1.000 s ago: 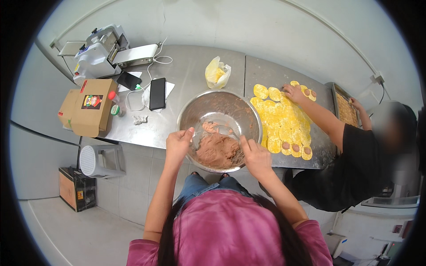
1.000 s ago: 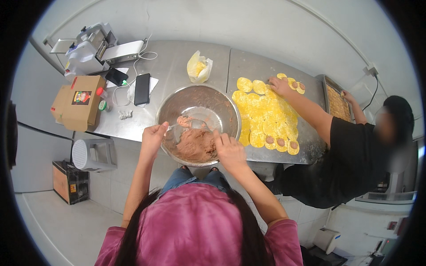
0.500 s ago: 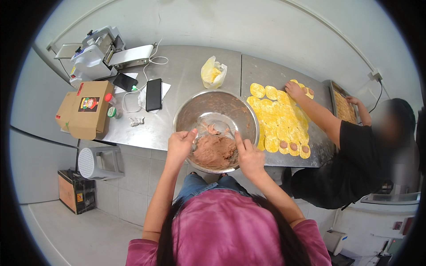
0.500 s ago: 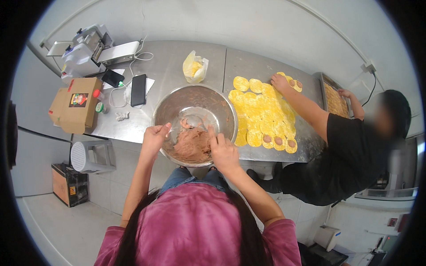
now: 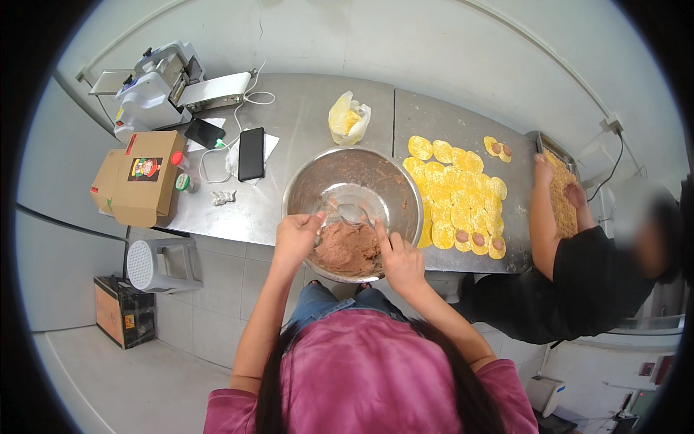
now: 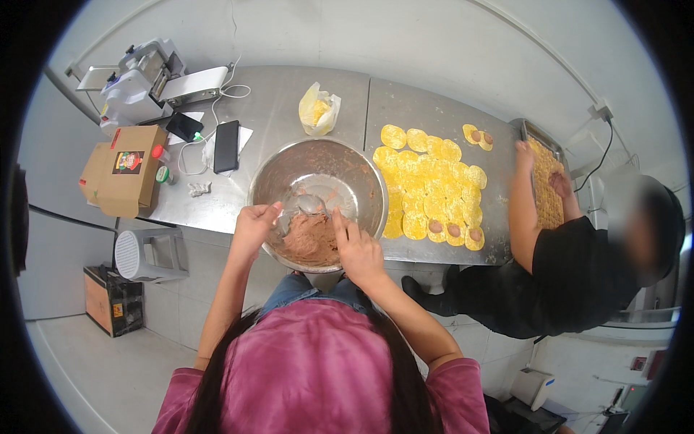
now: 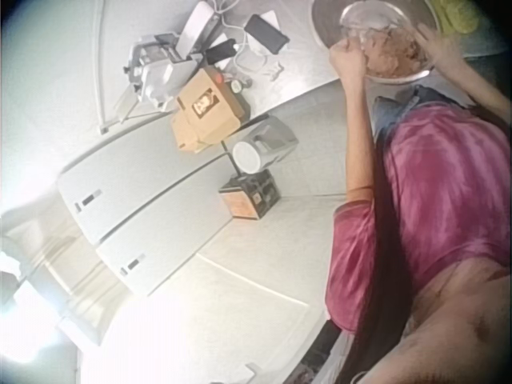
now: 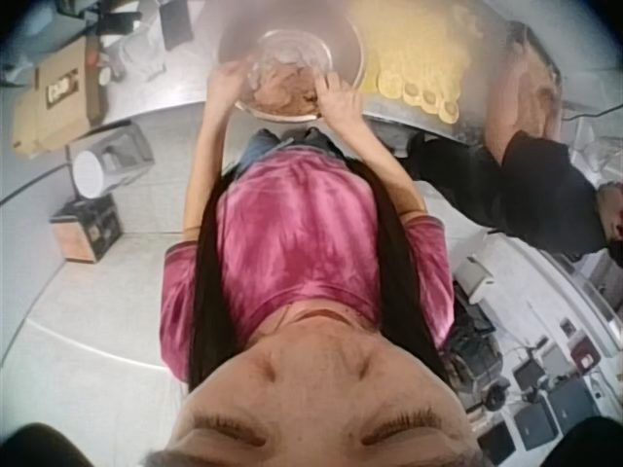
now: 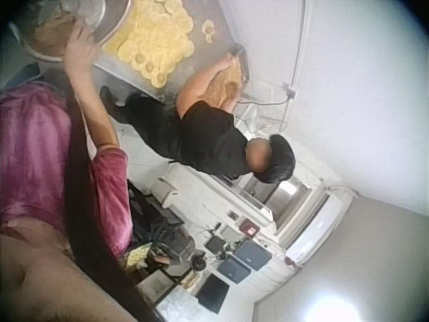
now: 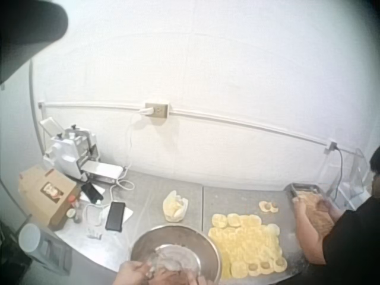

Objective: The person scoops a brown paste from a metal bowl using a spoon and places it onto yellow dough circles arranged on a stainless steel table. Another person is visible in the background working with a tray of similar items.

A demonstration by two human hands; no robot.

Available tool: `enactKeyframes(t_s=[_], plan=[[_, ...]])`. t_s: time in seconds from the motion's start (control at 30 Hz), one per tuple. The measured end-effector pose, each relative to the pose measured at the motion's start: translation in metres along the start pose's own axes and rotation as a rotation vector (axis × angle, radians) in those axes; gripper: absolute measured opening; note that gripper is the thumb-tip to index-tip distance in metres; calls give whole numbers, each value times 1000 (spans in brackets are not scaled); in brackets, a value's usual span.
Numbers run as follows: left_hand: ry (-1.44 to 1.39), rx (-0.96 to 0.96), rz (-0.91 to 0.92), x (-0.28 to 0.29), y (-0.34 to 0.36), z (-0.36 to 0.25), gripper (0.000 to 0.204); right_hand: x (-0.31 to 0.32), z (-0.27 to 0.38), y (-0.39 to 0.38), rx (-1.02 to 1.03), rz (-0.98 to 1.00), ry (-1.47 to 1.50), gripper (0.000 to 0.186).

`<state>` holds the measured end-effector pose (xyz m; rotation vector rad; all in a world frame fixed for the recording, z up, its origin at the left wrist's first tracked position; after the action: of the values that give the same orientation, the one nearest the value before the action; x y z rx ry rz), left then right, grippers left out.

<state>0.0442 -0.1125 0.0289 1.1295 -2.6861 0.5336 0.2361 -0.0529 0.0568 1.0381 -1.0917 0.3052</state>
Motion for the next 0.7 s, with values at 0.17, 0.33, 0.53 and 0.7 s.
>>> enactKeyframes(t_s=[0.17, 0.33, 0.53, 0.7], plan=[[-69, 50, 10, 0, 3, 13, 37, -5, -8, -4, -65, 91, -8, 64], [-126, 54, 10, 0, 1, 7, 38, 0, 6, -3, 32, -3, -51, 62], [-203, 24, -12, 1, -8, -1, 37, -4, 7, -5, 58, -11, -69, 60], [-215, -23, 5, 2, -9, 3, 35, -5, 5, -4, 33, -21, -47, 60]])
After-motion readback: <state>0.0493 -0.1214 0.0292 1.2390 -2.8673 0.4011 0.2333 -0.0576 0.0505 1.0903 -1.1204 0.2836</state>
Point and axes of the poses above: each hand's wrist, its own y-axis towards the middle knuckle, its own x-axis out of the back of the hand, z = x × y, the point moved 7 cm from there along y, towards the middle knuckle, and after that the axes turned 10 degrees about -z, right-handed, at the moved point
